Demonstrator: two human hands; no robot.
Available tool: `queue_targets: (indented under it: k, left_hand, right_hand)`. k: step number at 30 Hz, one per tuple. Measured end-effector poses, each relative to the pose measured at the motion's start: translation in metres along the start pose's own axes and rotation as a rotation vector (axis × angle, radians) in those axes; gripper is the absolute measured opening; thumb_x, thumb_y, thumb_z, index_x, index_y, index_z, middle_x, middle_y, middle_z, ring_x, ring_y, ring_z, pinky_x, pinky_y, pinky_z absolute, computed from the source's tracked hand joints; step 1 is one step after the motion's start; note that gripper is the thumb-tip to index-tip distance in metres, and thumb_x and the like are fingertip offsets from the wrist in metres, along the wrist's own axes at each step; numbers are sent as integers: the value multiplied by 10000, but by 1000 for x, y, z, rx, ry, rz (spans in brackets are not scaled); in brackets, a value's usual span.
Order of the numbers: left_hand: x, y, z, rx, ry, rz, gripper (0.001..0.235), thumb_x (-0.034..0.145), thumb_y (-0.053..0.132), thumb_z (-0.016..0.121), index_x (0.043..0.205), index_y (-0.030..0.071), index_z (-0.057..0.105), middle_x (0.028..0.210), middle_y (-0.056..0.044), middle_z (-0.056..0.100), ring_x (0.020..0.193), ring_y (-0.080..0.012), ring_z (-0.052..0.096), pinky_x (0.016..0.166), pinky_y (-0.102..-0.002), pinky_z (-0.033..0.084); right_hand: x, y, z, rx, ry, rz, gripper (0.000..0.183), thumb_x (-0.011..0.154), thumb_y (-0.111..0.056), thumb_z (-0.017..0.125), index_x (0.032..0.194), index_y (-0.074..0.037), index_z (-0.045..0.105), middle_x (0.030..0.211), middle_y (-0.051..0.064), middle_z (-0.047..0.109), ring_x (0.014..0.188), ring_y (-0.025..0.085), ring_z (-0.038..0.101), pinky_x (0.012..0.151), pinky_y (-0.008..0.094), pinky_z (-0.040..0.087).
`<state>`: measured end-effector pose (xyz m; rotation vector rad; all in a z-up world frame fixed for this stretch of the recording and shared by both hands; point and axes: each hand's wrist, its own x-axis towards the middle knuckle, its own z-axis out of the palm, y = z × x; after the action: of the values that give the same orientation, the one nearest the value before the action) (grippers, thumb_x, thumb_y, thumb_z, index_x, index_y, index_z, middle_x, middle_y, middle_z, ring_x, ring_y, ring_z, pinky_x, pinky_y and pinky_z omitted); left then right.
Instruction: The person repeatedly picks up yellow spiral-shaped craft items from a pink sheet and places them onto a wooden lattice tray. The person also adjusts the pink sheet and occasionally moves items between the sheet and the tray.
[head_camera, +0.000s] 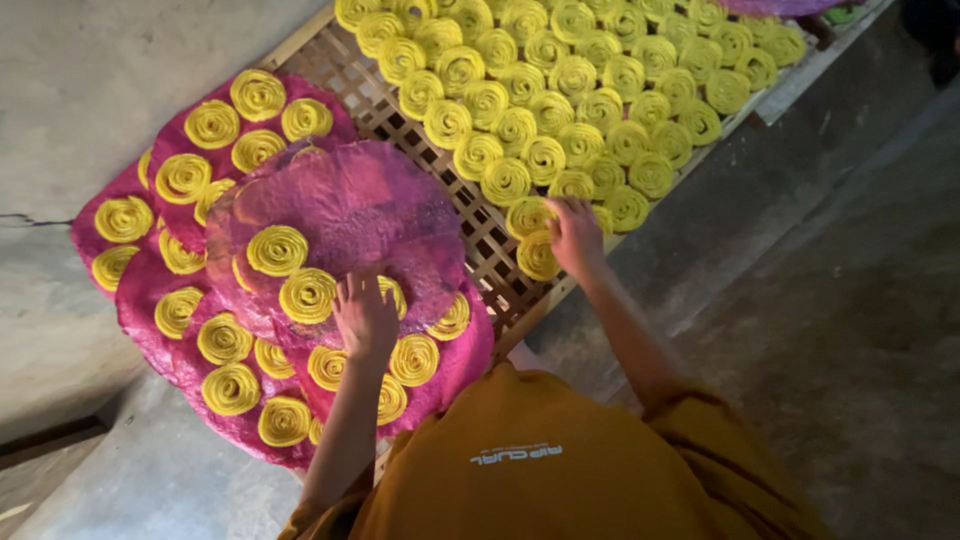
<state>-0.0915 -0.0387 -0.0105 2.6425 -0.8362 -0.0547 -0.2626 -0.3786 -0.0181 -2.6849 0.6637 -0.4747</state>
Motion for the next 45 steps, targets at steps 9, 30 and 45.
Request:
queue_targets:
  k: [9, 30, 45]
  left_hand:
    - [64, 125, 70, -411, -154, 263, 434, 857, 213, 731, 1275, 156, 629, 1246, -104, 639, 1213, -322, 569, 982, -501, 458]
    - [140, 194, 79, -367, -87, 415, 382, 830, 161, 750, 1200, 157, 655, 1169, -92, 642, 1097, -309, 635, 876, -426, 553]
    - [32, 33, -3, 149, -350, -115, 504, 1006, 300, 581, 1476, 148, 479, 1511, -163, 438, 1339, -344, 445, 1081, -537, 389]
  right_hand:
    - [39, 10, -4, 15, -132, -102, 236, 847, -21, 722, 1055, -83, 630, 1078, 171, 590, 1090, 383, 557, 819, 509, 511]
    - [60, 26, -10, 275, -27, -42, 295, 884, -52, 714, 1158, -27, 607, 1098, 200, 619, 892, 391, 641, 709, 450, 533]
    - [-40, 23, 11, 678, -238, 215, 279, 906, -103, 731, 1107, -58, 543, 946, 149, 580, 838, 329, 576, 741, 388, 501]
